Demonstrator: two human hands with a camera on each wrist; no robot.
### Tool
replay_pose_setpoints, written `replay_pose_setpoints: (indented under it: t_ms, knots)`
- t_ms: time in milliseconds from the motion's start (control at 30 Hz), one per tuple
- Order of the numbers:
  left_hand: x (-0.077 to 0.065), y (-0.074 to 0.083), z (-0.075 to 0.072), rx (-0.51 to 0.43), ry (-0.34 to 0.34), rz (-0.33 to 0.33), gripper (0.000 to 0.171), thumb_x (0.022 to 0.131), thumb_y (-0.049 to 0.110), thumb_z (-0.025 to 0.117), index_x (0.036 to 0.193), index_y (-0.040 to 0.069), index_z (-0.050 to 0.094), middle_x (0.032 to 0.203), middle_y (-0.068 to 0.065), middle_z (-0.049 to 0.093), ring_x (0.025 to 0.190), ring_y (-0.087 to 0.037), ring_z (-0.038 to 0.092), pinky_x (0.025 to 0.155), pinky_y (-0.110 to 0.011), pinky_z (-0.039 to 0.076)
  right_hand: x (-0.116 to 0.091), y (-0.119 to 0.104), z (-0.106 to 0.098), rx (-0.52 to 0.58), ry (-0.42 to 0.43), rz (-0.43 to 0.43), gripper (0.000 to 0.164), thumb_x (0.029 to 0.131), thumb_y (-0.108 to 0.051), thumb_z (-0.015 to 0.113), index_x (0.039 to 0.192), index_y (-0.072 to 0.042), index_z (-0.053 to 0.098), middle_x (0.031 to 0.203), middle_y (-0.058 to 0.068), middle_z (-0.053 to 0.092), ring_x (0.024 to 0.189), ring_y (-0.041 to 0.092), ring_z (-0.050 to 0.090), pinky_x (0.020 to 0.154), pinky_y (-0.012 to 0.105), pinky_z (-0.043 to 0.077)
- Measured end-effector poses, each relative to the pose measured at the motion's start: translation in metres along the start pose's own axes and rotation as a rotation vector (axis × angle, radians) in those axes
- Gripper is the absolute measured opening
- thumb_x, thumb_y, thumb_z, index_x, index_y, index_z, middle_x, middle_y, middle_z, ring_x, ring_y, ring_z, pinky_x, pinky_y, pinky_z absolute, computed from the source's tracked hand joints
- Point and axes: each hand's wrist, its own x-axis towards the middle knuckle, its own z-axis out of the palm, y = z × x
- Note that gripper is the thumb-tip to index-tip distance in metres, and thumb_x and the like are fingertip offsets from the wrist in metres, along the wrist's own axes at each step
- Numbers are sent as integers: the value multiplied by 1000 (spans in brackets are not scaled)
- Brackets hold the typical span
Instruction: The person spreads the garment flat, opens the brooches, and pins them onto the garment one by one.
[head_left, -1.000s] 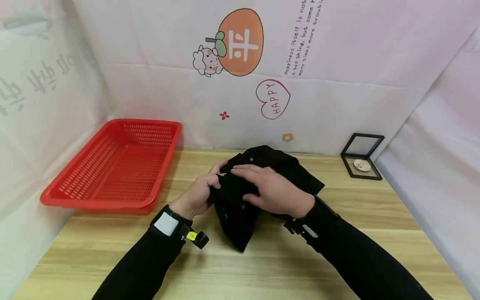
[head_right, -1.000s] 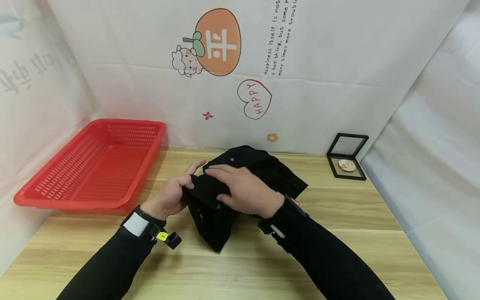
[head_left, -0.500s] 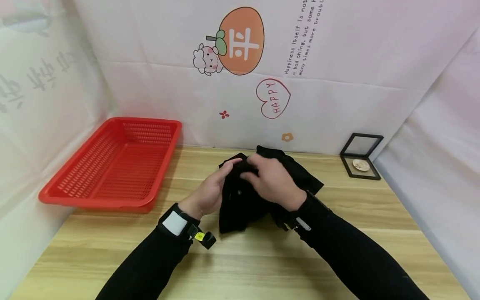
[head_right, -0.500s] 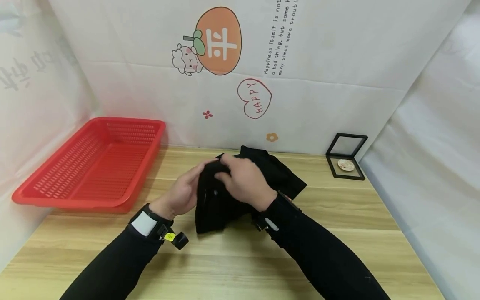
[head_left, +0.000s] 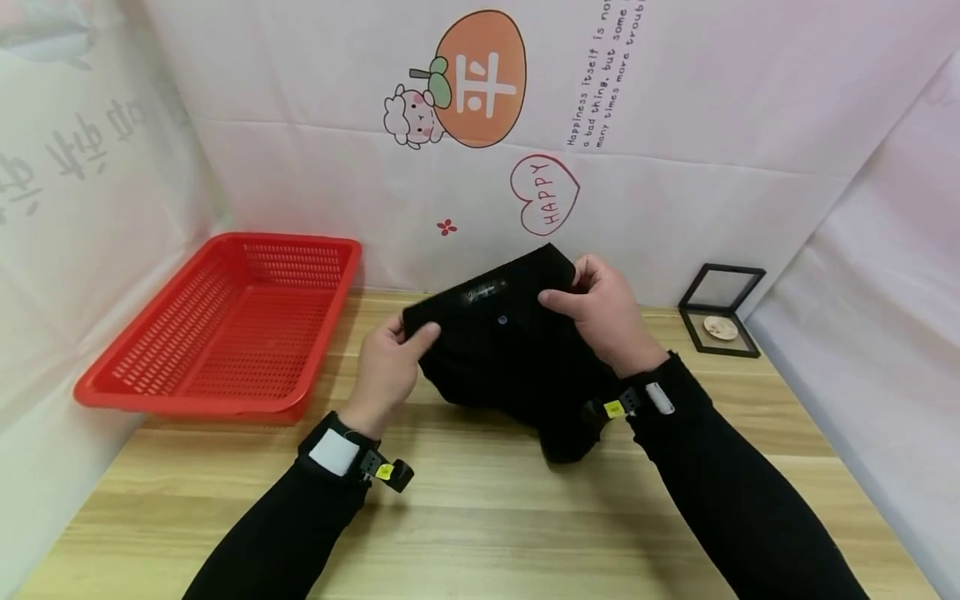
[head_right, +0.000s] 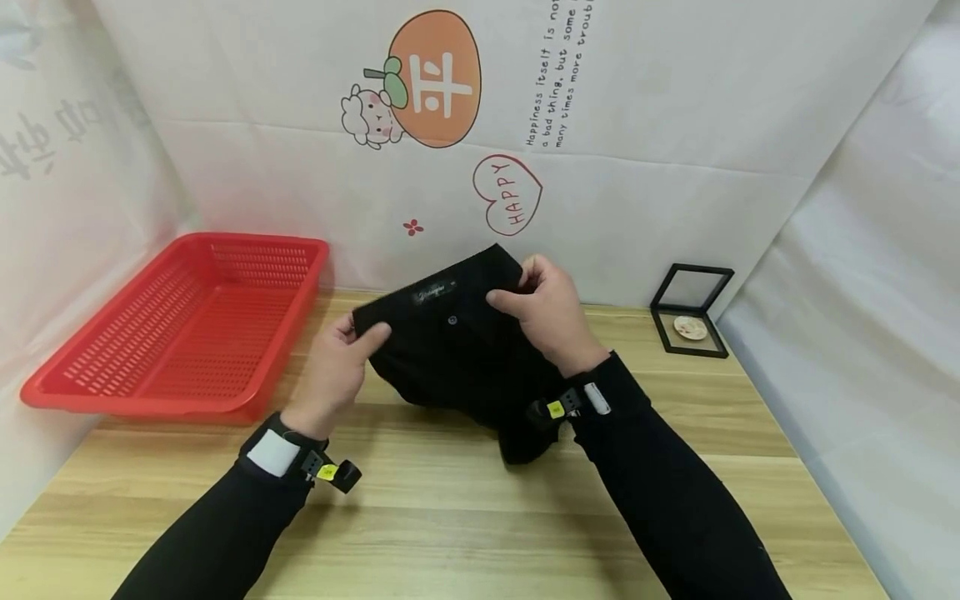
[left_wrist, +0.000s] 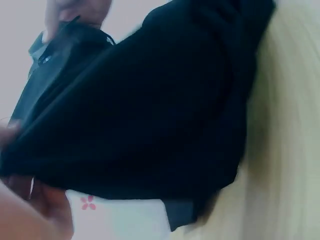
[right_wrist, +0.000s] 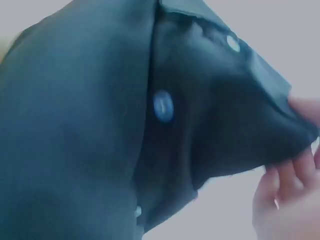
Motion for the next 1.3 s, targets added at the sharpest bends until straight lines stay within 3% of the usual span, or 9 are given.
replay_pose_setpoints:
  t_ms: [167, 333, 567, 700, 833, 933, 1067, 1167, 1300]
  knots:
    - [4, 5, -2, 28, 128, 244, 27, 103, 24, 57, 114, 0, 57, 102, -13, 61, 92, -19, 58, 76, -30, 48, -1, 3, -9, -128, -270, 11, 43, 92, -21, 75, 132, -20, 61, 133, 4, 58, 118, 22, 56, 99, 43, 43]
    - [5, 10, -6, 124, 73, 381, 22, 103, 23, 58, 112, 3, 58, 99, -10, 60, 92, -18, 55, 76, -33, 44, -3, 4, -12, -202, -255, -180, 16, 97, -21, 68, 107, -9, 71, 104, 3, 65, 99, 18, 57, 87, 39, 43]
    - [5, 12, -17, 416, -116, 362, 64, 85, 36, 82, 133, 7, 51, 124, -6, 64, 106, -20, 61, 88, -43, 50, -3, 2, -11, -152, -113, -306, 12, 100, -16, 63, 107, -7, 66, 103, 4, 65, 95, 17, 57, 82, 31, 42]
    - [7, 14, -21, 539, -24, 389, 47, 84, 35, 82, 116, 4, 66, 107, -10, 72, 96, -24, 67, 77, -43, 53, -2, 5, -14, -239, -168, -281, 16, 97, -22, 68, 103, -8, 70, 97, 3, 68, 85, 17, 60, 75, 33, 46]
    - [10, 15, -20, 584, 82, 482, 25, 87, 29, 80, 93, 5, 74, 82, -10, 72, 77, -22, 68, 63, -41, 51, 2, 8, -25, -323, -375, -218, 11, 89, -23, 78, 94, -13, 76, 94, -3, 71, 85, 16, 62, 78, 36, 49]
    - [10, 19, -21, 525, 118, 453, 24, 93, 29, 73, 87, 6, 71, 70, -7, 65, 68, -19, 59, 59, -39, 47, 1, 13, -37, -198, -484, -209, 6, 92, -16, 73, 90, -11, 72, 84, -2, 66, 77, 16, 58, 76, 32, 47]
    - [10, 23, -21, 423, 168, 425, 25, 101, 28, 61, 101, 3, 67, 88, -13, 67, 80, -22, 60, 68, -42, 48, -3, 18, -50, 9, -532, -214, 8, 97, -6, 63, 91, -3, 59, 75, 7, 54, 66, 20, 53, 67, 31, 46]
    - [12, 24, -19, 414, 192, 495, 24, 103, 24, 57, 113, 3, 64, 107, -16, 69, 97, -26, 65, 77, -47, 50, -4, 18, -56, -199, -545, -208, 7, 98, -15, 66, 99, -9, 63, 85, 2, 63, 76, 16, 59, 74, 32, 48]
    - [11, 28, -15, 428, 130, 521, 19, 103, 22, 57, 110, 6, 66, 107, -12, 70, 98, -23, 66, 80, -46, 51, -8, 8, -68, -559, -576, -129, 28, 96, -26, 69, 121, -15, 64, 113, 0, 65, 104, 19, 59, 93, 41, 45]
